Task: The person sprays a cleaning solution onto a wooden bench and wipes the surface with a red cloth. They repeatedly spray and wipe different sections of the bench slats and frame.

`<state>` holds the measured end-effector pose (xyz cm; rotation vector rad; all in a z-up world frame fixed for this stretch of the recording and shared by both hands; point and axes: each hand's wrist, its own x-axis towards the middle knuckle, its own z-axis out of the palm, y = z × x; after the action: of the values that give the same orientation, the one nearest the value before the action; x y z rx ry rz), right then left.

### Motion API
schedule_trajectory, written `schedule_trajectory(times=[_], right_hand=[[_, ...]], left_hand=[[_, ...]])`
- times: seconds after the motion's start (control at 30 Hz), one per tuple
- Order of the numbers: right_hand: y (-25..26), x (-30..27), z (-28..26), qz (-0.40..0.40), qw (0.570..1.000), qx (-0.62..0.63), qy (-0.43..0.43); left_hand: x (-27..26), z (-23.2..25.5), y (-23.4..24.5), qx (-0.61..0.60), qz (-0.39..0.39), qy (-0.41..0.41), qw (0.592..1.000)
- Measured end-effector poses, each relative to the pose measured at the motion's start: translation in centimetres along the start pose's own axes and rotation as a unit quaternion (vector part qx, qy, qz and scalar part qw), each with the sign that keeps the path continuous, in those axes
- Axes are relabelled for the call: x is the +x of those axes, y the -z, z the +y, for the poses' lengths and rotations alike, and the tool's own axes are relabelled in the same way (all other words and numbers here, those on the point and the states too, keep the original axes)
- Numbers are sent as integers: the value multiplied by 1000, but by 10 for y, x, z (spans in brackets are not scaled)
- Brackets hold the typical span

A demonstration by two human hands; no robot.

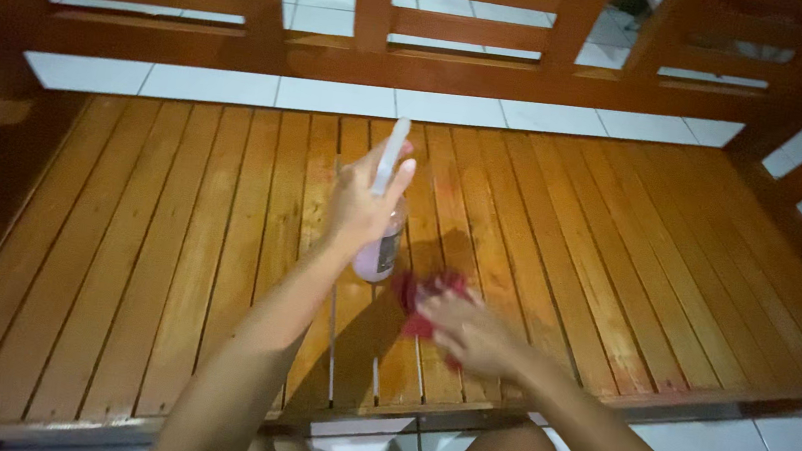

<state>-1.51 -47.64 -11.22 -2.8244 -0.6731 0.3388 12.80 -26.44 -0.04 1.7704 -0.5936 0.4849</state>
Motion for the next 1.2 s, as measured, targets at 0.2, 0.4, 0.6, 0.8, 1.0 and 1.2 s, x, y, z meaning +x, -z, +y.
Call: schedule_trajectory(times=[0.2,0.4,0.6,0.8,1.0,1.2], right_hand=[[10,-35,5,-20,998,-2,66],[38,41,65,-153,967,-151,-137],[53,120,135,97,991,15,-85],[17,134,170,147,984,9,-96],[7,64,128,114,992,-32,-39],[-5,-51,59,31,996,-76,-14]], left_hand=[[5,-7,-16,-17,9,45,999],[11,-5,-31,14,-129,210,969],[7,-20,-33,-11,-30,6,999],[12,-13,-44,60,-129,239,961],[-1,-6,-48,-119,-71,78,987],[-5,6,-84,-111,-94,4,989]])
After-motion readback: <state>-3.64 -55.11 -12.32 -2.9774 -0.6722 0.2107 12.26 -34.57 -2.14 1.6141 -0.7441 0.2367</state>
